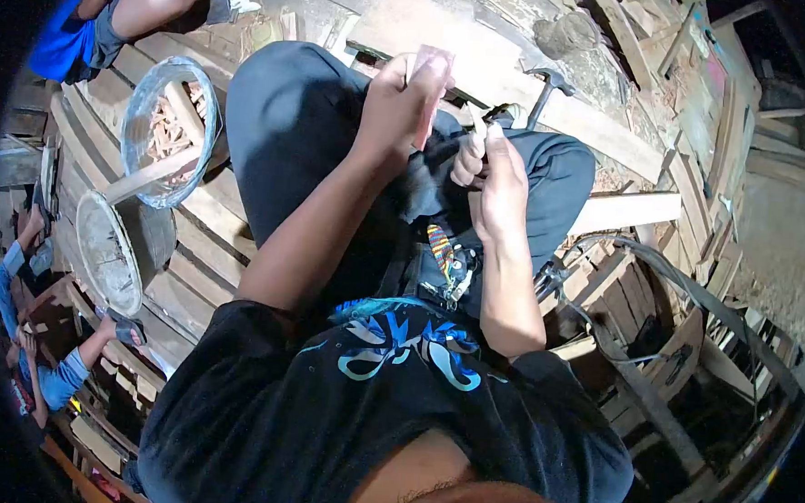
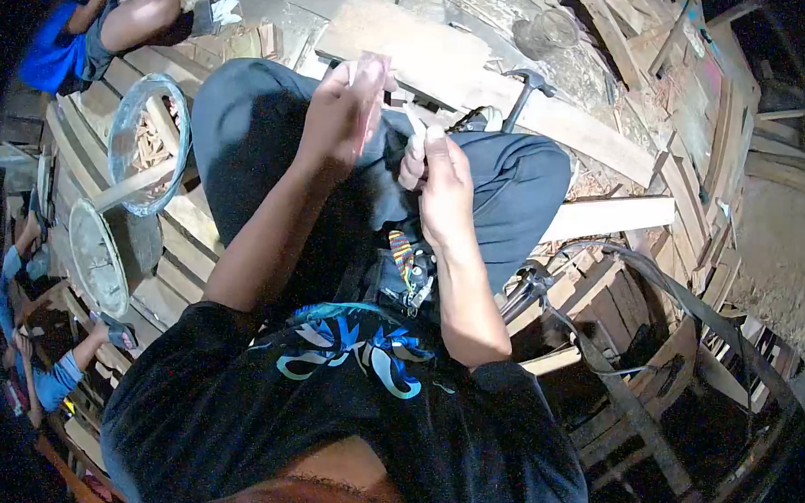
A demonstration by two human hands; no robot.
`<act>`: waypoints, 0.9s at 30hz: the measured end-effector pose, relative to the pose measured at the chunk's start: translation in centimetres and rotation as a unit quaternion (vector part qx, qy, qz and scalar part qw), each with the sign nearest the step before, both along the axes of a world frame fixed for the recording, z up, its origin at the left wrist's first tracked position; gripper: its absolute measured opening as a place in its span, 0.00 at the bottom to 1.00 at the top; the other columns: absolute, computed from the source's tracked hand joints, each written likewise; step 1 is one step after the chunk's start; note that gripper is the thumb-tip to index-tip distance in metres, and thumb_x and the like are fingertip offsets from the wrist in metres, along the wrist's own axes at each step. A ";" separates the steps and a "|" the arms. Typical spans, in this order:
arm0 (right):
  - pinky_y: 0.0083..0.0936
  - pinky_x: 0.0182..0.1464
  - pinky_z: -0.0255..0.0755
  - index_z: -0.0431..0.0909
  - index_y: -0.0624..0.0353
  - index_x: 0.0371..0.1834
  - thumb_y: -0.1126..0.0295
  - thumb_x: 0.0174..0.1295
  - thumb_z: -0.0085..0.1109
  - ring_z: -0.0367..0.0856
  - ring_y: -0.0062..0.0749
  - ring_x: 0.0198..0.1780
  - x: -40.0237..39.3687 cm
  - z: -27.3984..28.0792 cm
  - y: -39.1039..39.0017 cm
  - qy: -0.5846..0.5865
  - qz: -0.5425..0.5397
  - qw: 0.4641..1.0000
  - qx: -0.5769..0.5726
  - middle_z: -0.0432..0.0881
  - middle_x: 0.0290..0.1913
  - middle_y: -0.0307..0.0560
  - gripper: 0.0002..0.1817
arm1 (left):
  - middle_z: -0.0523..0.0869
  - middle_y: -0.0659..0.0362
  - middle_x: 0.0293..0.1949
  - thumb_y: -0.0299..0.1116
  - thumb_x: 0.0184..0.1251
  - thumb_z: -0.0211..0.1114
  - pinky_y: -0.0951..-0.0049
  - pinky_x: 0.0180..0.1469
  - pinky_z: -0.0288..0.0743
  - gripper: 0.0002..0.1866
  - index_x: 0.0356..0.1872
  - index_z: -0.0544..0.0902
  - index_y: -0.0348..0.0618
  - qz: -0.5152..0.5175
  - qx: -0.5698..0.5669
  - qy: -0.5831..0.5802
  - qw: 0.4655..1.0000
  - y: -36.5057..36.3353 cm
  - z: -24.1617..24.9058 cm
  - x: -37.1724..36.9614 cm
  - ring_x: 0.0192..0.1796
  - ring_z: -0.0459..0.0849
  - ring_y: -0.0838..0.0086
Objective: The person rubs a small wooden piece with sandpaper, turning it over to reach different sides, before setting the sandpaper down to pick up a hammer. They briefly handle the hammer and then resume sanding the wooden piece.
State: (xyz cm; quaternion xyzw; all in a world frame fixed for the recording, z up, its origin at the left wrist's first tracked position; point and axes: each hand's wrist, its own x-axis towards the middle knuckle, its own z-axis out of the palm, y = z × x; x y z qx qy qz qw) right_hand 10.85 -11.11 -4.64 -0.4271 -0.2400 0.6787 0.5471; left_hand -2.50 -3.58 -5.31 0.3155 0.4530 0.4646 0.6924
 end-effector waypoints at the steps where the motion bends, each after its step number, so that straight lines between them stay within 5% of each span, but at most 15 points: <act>1: 0.18 0.27 0.52 0.66 0.55 0.30 0.55 0.78 0.38 0.55 0.18 0.23 0.1 0.2 -0.1 0.033 0.011 0.999 -0.017 0.59 0.23 0.32 0.20 | 0.81 0.64 0.28 0.40 0.73 0.61 0.83 0.21 0.60 0.13 0.43 0.78 0.39 -0.020 0.024 -0.011 0.999 -0.5 0.4 -0.1 0.22 0.71 0.86; 9: 0.19 0.26 0.52 0.66 0.53 0.31 0.54 0.78 0.38 0.54 0.18 0.21 0.3 0.4 -0.1 0.202 0.063 0.976 -0.048 0.56 0.20 0.28 0.19 | 0.85 0.63 0.32 0.25 0.62 0.69 0.81 0.38 0.74 0.09 0.42 0.81 0.36 -0.071 0.254 0.057 0.963 -1.1 1.4 0.0 0.35 0.82 0.83; 14: 0.16 0.31 0.56 0.74 0.61 0.37 0.51 0.78 0.40 0.60 0.15 0.28 -0.4 0.9 0.2 -0.239 0.018 0.966 0.099 0.69 0.26 0.32 0.24 | 0.84 0.64 0.30 0.24 0.62 0.69 0.79 0.37 0.75 0.09 0.41 0.81 0.36 -0.022 0.249 0.104 0.963 -1.1 2.0 -0.4 0.32 0.81 0.83; 19: 0.17 0.32 0.53 0.72 0.59 0.32 0.52 0.77 0.38 0.58 0.15 0.28 -0.1 0.4 0.5 -0.288 0.052 0.949 0.117 0.66 0.26 0.32 0.24 | 0.86 0.61 0.36 0.23 0.63 0.68 0.79 0.40 0.75 0.11 0.45 0.80 0.36 0.020 0.242 0.064 0.968 -0.7 0.9 -0.1 0.34 0.82 0.82; 27: 0.19 0.31 0.53 0.68 0.57 0.26 0.55 0.77 0.39 0.58 0.17 0.28 0.6 -0.8 0.6 -0.233 0.056 0.964 0.113 0.64 0.25 0.33 0.22 | 0.84 0.65 0.30 0.27 0.64 0.67 0.82 0.34 0.71 0.08 0.40 0.82 0.35 0.089 0.126 0.045 0.987 -0.3 2.0 -1.5 0.32 0.79 0.85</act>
